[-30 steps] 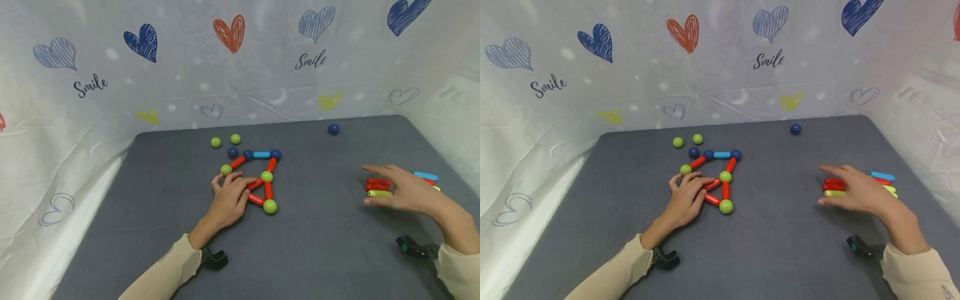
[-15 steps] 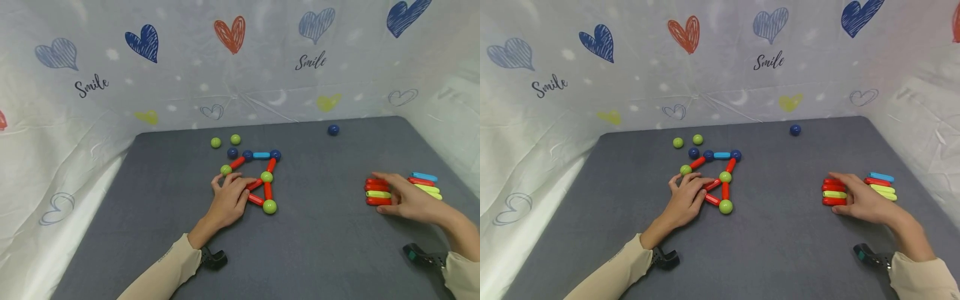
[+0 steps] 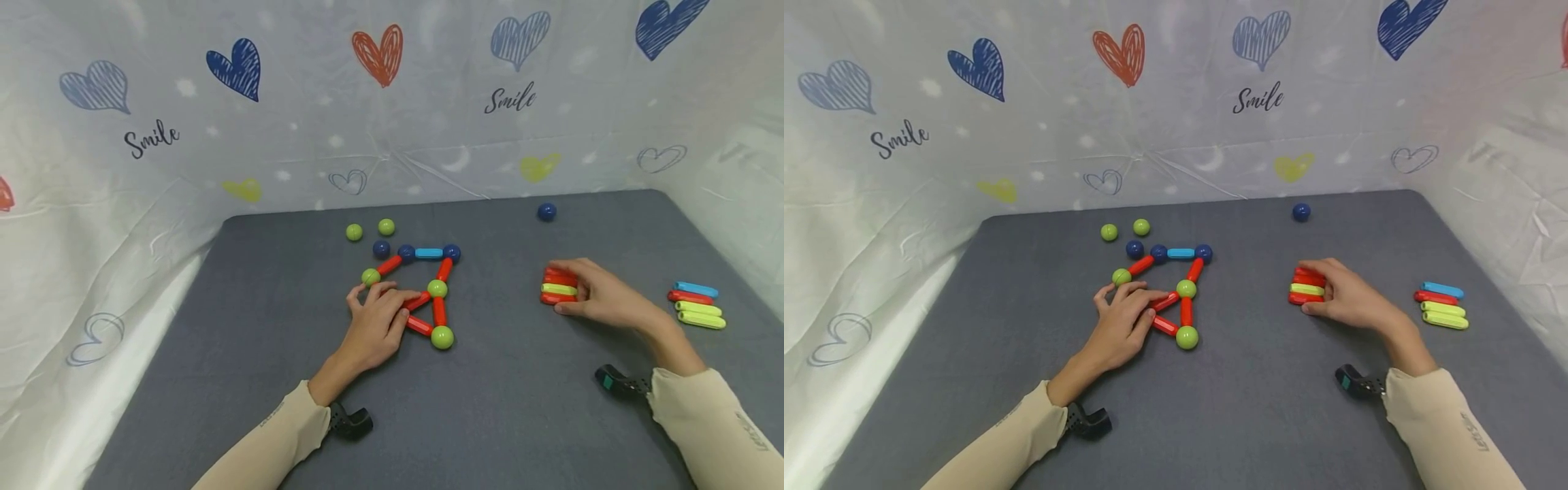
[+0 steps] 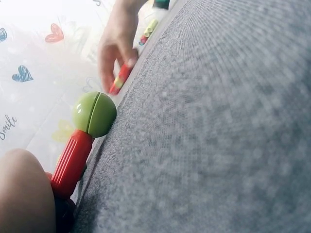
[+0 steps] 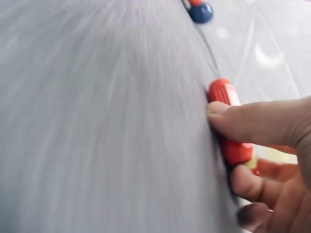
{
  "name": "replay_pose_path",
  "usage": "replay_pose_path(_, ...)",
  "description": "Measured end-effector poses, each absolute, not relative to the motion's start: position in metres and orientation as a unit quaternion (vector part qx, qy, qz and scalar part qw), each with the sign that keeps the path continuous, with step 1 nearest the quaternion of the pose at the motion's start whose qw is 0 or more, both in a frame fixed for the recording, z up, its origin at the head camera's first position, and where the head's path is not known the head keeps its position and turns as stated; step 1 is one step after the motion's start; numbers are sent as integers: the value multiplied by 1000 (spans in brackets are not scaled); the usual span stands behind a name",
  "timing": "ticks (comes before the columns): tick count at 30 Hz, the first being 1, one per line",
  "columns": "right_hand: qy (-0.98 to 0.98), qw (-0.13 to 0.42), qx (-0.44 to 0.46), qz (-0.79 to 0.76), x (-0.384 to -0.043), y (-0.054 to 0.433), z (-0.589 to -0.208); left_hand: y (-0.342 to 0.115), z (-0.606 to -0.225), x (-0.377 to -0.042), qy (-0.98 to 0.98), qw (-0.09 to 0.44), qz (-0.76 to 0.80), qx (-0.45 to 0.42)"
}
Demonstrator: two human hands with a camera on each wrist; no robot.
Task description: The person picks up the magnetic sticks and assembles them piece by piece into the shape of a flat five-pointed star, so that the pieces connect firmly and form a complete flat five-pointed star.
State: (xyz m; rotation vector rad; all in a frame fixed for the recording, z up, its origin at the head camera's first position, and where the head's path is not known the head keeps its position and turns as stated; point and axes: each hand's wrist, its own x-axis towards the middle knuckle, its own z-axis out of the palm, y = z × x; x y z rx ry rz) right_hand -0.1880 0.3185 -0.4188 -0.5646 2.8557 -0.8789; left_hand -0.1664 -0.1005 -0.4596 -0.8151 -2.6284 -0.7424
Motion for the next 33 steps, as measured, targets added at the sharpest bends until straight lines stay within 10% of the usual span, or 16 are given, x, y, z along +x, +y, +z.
replay_pose_path(15, 928, 24, -153, -338, -248, 255, -432, -101, -461, -168, -909, 151, -301, -244)
replay_pose_path(33, 885, -190, -233, -356, -234, 255, -460, -100, -460, -169, -917, 157, -311, -192)
